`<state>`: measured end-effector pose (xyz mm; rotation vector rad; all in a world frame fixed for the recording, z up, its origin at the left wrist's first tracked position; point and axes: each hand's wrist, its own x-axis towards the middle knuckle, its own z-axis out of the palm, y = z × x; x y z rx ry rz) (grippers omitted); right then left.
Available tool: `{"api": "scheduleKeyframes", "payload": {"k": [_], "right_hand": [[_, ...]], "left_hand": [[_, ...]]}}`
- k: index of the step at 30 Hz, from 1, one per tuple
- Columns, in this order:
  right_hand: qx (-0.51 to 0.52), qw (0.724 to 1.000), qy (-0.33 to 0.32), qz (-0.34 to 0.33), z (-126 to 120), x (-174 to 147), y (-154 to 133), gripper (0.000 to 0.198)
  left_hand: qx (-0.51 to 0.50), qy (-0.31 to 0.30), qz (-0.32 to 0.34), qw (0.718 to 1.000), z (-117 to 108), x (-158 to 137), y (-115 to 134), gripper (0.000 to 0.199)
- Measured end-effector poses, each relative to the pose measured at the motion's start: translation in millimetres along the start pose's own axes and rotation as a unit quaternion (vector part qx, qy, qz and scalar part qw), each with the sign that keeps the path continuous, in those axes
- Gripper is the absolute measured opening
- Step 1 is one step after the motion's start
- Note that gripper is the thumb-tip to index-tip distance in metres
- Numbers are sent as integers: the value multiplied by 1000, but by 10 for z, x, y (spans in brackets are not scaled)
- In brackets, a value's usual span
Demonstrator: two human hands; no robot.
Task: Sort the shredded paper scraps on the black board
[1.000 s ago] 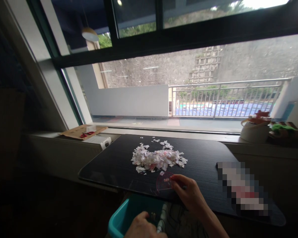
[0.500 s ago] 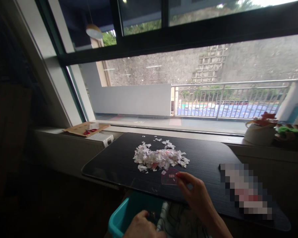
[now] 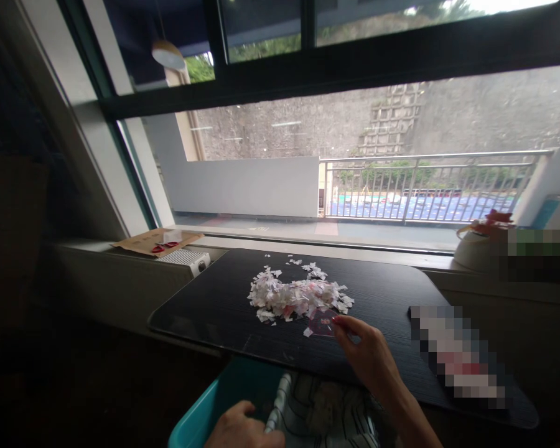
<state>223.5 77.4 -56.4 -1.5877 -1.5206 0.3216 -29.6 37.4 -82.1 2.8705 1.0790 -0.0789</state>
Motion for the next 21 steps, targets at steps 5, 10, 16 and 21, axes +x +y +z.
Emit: {"api": "scheduleKeyframes", "payload": {"k": [5, 10, 16, 21], "right_hand": [[21, 1000, 6, 7, 23, 26, 98, 34], [-46, 998, 20, 22, 2, 19, 76, 33], [-94, 995, 29, 7, -63, -47, -29, 32], [-46, 999, 4, -3, -25, -73, -34, 34]], "left_hand": [[11, -21, 5, 1000, -64, 11, 18, 26], [28, -90, -13, 995, -267, 25, 89, 19], [27, -114, -21, 993, -316, 33, 131, 17], [28, -121, -16, 992, -334, 13, 128, 16]]}}
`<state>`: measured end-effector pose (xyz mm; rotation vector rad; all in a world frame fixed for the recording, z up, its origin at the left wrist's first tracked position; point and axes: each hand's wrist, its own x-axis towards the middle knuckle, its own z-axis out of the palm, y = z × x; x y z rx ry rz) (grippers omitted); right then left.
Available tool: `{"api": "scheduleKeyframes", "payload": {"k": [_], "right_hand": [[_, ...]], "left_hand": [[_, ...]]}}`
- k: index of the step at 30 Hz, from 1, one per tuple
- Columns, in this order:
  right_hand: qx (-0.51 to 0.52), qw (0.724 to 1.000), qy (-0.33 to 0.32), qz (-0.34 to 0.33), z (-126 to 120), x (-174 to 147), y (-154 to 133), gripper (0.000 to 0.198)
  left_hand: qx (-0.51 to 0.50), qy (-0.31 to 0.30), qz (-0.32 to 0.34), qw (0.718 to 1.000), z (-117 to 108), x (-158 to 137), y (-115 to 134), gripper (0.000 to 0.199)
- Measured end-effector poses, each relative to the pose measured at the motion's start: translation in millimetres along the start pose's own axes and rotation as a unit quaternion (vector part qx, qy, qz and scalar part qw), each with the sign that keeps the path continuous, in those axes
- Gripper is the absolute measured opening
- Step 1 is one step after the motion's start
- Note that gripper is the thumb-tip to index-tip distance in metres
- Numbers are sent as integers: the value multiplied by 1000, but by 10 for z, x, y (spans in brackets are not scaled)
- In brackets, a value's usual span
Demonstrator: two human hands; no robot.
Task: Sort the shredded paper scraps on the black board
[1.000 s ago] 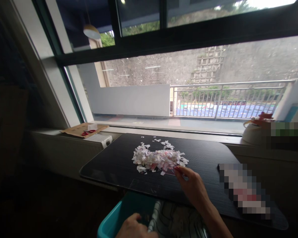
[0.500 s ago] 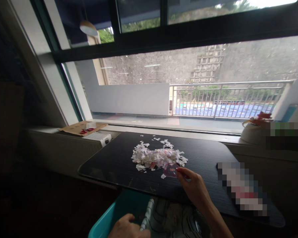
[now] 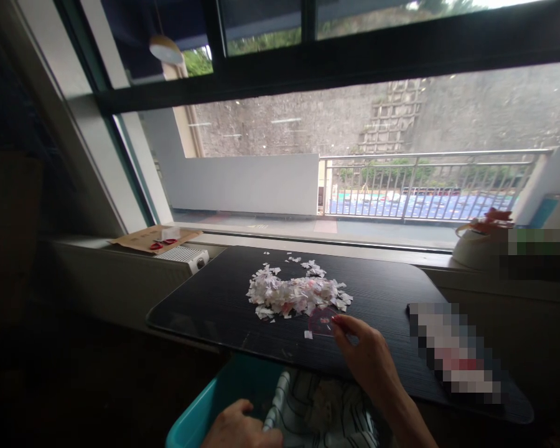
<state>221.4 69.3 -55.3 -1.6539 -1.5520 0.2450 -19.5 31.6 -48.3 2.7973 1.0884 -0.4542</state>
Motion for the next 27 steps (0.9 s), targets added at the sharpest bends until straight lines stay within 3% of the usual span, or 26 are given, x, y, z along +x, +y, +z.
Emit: {"api": "scheduleKeyframes", "payload": {"k": [8, 16, 27], "right_hand": [[-50, 998, 38, 28, -82, -10, -22, 32], [16, 1000, -16, 14, -58, -15, -34, 30], [-41, 997, 21, 57, -174, -24, 13, 34]], "left_hand": [[-6, -3, 2, 1000, -31, -6, 4, 19], [-13, -27, -2, 1000, -87, -3, 25, 16], [-10, -31, 5, 999, -113, -14, 29, 13]]}}
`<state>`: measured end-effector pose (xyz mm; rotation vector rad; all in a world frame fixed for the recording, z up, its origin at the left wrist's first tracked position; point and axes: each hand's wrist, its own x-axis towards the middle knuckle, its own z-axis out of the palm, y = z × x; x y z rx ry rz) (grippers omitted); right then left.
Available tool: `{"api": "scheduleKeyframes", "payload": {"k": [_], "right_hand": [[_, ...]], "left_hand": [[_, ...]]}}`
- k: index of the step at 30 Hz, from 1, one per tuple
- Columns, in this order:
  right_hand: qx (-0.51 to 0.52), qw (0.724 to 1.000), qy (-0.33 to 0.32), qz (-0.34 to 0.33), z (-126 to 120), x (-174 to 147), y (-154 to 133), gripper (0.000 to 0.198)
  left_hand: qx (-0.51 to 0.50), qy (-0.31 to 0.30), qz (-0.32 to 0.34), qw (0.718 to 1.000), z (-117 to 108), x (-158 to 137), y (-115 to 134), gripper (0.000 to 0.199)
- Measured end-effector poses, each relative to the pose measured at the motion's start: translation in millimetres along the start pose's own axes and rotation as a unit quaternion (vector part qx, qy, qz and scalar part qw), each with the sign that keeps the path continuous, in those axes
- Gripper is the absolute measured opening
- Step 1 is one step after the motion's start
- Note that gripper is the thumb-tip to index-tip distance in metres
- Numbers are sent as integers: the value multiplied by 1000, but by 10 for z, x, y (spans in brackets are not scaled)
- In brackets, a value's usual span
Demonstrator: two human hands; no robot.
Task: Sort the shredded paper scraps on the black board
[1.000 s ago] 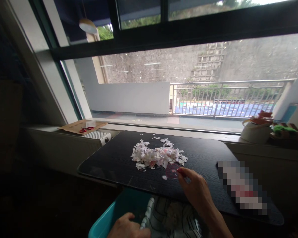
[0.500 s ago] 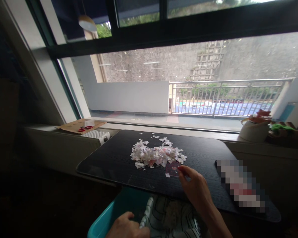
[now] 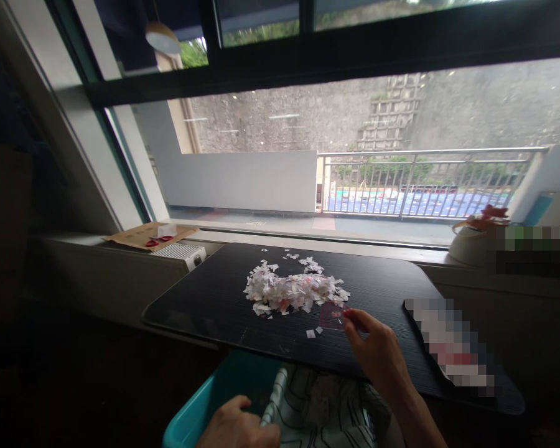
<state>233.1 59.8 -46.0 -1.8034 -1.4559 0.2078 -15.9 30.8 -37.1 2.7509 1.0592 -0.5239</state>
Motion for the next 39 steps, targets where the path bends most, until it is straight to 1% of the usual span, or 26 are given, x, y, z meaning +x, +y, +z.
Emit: {"api": "scheduleKeyframes", "payload": {"k": [3, 8, 11, 15, 19, 23, 26, 29, 32, 36, 39], "right_hand": [[-6, 1000, -10, 5, -10, 12, 30, 34], [-17, 1000, -1, 21, -35, 40, 110, 35], [11, 1000, -1, 4, 7, 22, 86, 37], [60, 998, -24, -20, 79, -19, 0, 36], [57, 998, -27, -24, 41, -37, -28, 29], [63, 998, -15, -17, 14, -22, 8, 28], [89, 996, -26, -15, 64, -20, 29, 32], [101, 994, -45, -20, 85, -56, 10, 31], [97, 993, -62, -24, 24, -108, -29, 28], [88, 994, -56, -22, -57, -128, -27, 28], [80, 995, -50, -14, -60, -133, 5, 29]], "left_hand": [[0, 0, -1, 1000, 0, -5, -2, 15], [1, 1, 4, 1000, 4, -13, -5, 17], [2, -8, 10, 1000, -4, -9, 2, 17], [1, -11, -5, 1000, -4, -1, -1, 16], [-23, -7, -16, 1000, -18, -24, -37, 15], [-34, 23, -29, 999, -55, -105, -77, 12], [-45, 51, -37, 997, -44, -163, -112, 10], [-59, 78, -43, 994, 0, -184, -153, 10], [-61, 108, -47, 991, 31, -191, -178, 15], [-48, 150, -51, 986, 33, -210, -177, 17], [-47, 150, -44, 986, 34, -218, -174, 16]]}}
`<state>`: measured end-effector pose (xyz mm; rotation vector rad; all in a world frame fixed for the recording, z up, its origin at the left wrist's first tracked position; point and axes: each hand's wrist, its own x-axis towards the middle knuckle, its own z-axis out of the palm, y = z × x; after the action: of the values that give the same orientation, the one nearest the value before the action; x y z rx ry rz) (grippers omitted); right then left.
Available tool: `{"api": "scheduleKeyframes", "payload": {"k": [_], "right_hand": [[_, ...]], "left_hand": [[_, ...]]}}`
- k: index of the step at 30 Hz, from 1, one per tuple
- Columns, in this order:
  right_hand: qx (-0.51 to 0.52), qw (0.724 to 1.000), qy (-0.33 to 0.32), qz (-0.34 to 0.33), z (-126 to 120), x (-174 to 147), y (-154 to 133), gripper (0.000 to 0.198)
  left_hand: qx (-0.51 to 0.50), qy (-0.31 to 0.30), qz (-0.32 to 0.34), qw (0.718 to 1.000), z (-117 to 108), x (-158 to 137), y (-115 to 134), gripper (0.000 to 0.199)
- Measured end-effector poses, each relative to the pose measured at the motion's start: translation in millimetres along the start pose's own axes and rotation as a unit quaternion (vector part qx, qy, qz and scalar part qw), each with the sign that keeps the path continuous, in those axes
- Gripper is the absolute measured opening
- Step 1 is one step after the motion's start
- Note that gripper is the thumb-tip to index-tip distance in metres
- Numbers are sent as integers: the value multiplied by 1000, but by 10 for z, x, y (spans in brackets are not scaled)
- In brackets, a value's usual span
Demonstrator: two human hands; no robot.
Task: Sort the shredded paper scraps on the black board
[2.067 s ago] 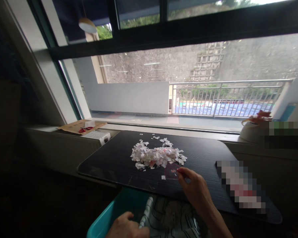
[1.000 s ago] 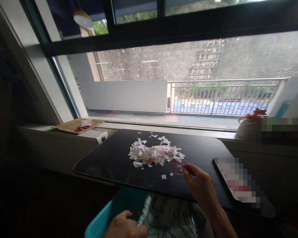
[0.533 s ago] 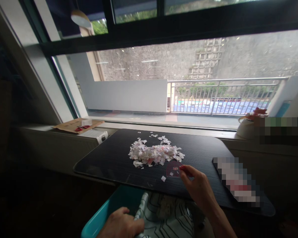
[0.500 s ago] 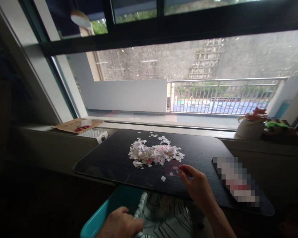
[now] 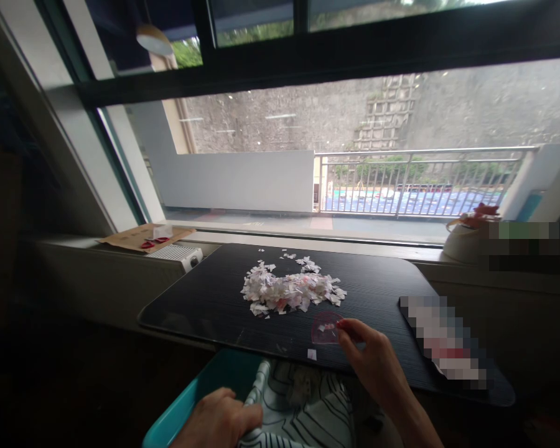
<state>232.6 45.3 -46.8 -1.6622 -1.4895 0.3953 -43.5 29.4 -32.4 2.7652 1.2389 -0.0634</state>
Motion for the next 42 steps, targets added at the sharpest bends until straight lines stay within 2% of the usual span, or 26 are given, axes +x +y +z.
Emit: {"api": "scheduleKeyframes", "payload": {"k": [8, 17, 22, 27, 29, 32, 36, 39, 42], "right_hand": [[1, 1000, 17, -13, -54, -155, 6, 25], [42, 997, 63, 13, -80, -211, 85, 27], [46, 996, 79, 22, -121, -246, 110, 25], [48, 993, 106, 25, -121, -160, 154, 29], [38, 994, 97, 27, -96, -91, 167, 33], [21, 996, 77, 27, -46, -5, 173, 33], [35, 998, 41, 18, -17, 50, 184, 31], [39, 998, 45, 27, -22, 77, 198, 33], [32, 998, 38, 30, -6, 80, 186, 33]], "left_hand": [[-7, -38, -33, 999, -77, 9, 24, 10], [-14, -20, -32, 999, -69, -23, 43, 15], [-3, -6, 14, 1000, -3, 11, 43, 19], [20, -50, 54, 997, 213, 143, 102, 13], [22, -60, 68, 996, 304, 198, 131, 13], [14, -36, 83, 996, 394, 235, 150, 19], [27, -21, 90, 995, 435, 227, 144, 20], [27, -9, 107, 994, 432, 246, 167, 18], [46, -44, 124, 990, 393, 304, 234, 10]]}}
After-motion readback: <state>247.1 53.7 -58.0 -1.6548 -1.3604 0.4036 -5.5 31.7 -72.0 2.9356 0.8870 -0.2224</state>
